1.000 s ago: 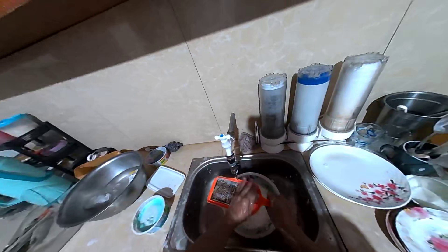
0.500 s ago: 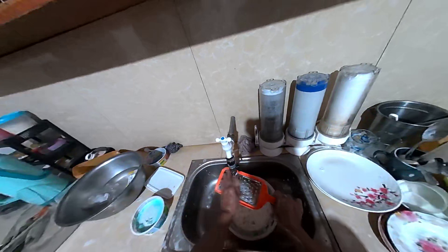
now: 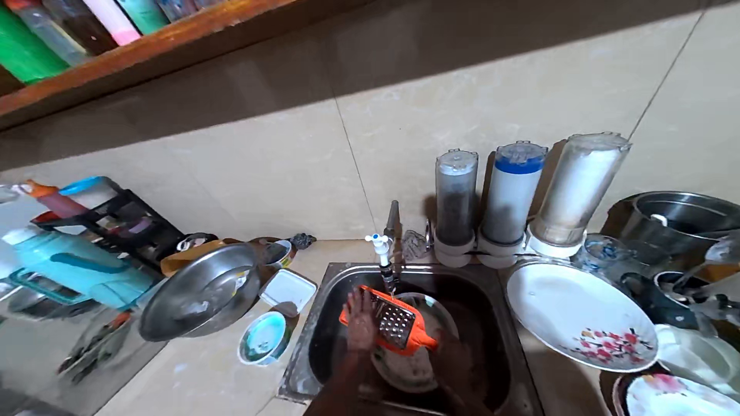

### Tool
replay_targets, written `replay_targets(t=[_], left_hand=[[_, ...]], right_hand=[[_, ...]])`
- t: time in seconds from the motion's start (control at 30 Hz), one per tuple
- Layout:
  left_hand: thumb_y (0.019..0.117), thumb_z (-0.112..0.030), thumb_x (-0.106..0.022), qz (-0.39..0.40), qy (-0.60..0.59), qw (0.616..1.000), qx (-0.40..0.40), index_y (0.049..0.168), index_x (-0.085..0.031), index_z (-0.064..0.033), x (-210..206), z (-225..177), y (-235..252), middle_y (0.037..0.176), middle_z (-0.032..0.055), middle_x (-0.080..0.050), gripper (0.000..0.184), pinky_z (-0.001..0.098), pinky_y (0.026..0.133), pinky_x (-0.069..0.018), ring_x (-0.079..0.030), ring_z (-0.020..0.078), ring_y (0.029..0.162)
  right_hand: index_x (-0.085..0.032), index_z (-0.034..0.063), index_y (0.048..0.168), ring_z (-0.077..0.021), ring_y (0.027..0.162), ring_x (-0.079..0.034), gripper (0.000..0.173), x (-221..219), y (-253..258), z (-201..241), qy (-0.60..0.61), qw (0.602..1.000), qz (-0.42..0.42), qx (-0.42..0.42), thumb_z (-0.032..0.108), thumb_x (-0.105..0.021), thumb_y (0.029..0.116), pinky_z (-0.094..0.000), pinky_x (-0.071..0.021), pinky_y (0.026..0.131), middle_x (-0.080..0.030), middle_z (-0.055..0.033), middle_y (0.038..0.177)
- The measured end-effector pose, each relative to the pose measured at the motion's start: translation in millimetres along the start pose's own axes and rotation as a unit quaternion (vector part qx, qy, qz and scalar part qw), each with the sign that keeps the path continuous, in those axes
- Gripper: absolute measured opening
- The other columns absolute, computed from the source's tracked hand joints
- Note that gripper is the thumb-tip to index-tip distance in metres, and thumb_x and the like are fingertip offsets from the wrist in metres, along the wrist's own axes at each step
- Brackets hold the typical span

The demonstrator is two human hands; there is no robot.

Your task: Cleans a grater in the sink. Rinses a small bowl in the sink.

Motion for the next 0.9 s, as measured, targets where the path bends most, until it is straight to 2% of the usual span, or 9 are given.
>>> replay_targets(t=[0.07,0.13,0.27,0.4,0.47,0.53,0.67,0.77,0.9], left_hand=[[0.1073,-0.030,-0.048,0.017,0.052,0.995,0.081,0.161,-0.033,-0.0140,20,22,7,0.164,0.0263,-0.028,0.059,0.0603,0.111,-0.0418,-0.049,0.0459,0.139],[0.1072,-0.047,-0.045,0.108,0.083,0.981,0.136,0.160,-0.033,-0.0171,23,29,13,0.150,0.0225,-0.051,0.062,0.0578,0.100,-0.0528,-0.064,0.0405,0.123],[0.1060,-0.046,-0.048,0.214,0.086,0.961,0.151,0.142,-0.054,-0.0060,21,19,23,0.136,0.0224,-0.062,0.055,0.0577,0.104,-0.0493,-0.060,0.0383,0.128],[0.1068,-0.036,-0.050,0.131,-0.055,0.986,0.082,0.136,-0.060,0.0000,27,18,43,0.126,0.0266,-0.066,0.047,0.0578,0.107,-0.0461,-0.063,0.0409,0.123],[0.1090,-0.038,-0.045,0.119,-0.073,0.985,0.105,0.136,-0.060,0.0006,20,33,38,0.126,0.0277,-0.066,0.049,0.0583,0.108,-0.0452,-0.062,0.0421,0.123],[0.1095,-0.034,-0.045,0.141,-0.051,0.981,0.121,0.140,-0.056,0.0015,0,40,29,0.133,0.0288,-0.062,0.048,0.0579,0.110,-0.0437,-0.059,0.0434,0.128],[0.0965,-0.017,-0.060,0.042,-0.026,0.996,-0.075,0.148,-0.052,-0.0004,-44,-9,14,0.157,0.0231,-0.044,0.055,0.0561,0.124,-0.0251,-0.037,0.0412,0.149],[0.0989,-0.019,-0.058,0.009,-0.068,0.966,-0.251,0.144,-0.056,0.0014,-68,-58,-6,0.155,0.0175,-0.049,0.050,0.0610,0.125,-0.0183,-0.039,0.0368,0.149],[0.1018,-0.014,-0.050,-0.025,-0.076,0.995,-0.055,0.146,-0.051,0.0049,-35,-13,33,0.150,0.0274,-0.051,0.048,0.0622,0.120,-0.0298,-0.046,0.0452,0.142]], right_hand=[[-0.069,0.0031,0.121,-0.0394,0.118,-0.063,0.035,1,-4,-1,-0.003,1.000,0.000,0.001,0.026,-0.069,0.0947,-0.0614,-0.0413,0.103,-0.070,-0.0196,0.120],[-0.070,0.0046,0.120,-0.0392,0.118,-0.063,0.035,3,-6,-6,-0.008,1.000,0.001,-0.017,0.029,-0.070,0.0948,-0.0618,-0.0420,0.102,-0.070,-0.0192,0.120],[-0.058,0.0075,0.137,-0.0418,0.113,-0.066,0.053,-16,-3,-20,-0.003,0.995,0.074,-0.067,0.032,-0.072,0.0928,-0.0606,-0.0479,0.098,-0.070,-0.0221,0.118],[-0.029,0.0054,0.157,-0.0346,0.110,-0.068,0.107,-50,2,-6,0.237,0.958,0.162,0.000,0.030,-0.091,0.0738,-0.0529,-0.0536,0.098,-0.067,-0.0237,0.122],[-0.031,0.0060,0.155,-0.0258,0.087,-0.069,0.095,-59,3,-3,0.328,0.924,0.197,-0.017,0.023,-0.087,0.0806,-0.0435,-0.0573,0.079,-0.069,-0.0204,0.108],[-0.038,0.0012,0.149,-0.0236,0.079,-0.066,0.075,-62,8,-9,0.315,0.926,0.207,-0.032,0.024,-0.079,0.0898,-0.0410,-0.0554,0.073,-0.069,-0.0197,0.103],[-0.043,0.0028,0.149,-0.0399,0.115,-0.064,0.078,-46,15,-29,0.207,0.967,0.133,-0.071,0.035,-0.079,0.0883,-0.0590,-0.0505,0.099,-0.065,-0.0258,0.125],[-0.042,0.0038,0.150,-0.0413,0.117,-0.064,0.079,-34,10,-34,0.172,0.975,0.109,-0.088,0.039,-0.077,0.0893,-0.0616,-0.0498,0.099,-0.064,-0.0251,0.127],[-0.047,-0.0039,0.143,-0.0318,0.115,-0.064,0.077,-27,4,-28,0.257,0.957,0.113,-0.070,0.032,-0.082,0.0848,-0.0500,-0.0501,0.101,-0.064,-0.0232,0.126]])
Point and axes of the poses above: each hand's wrist, its own y-axis towards the middle knuckle, its own x-axis out of the back of the hand, z = x × y, the point moved 10 cm from there along y, towards the middle knuckle
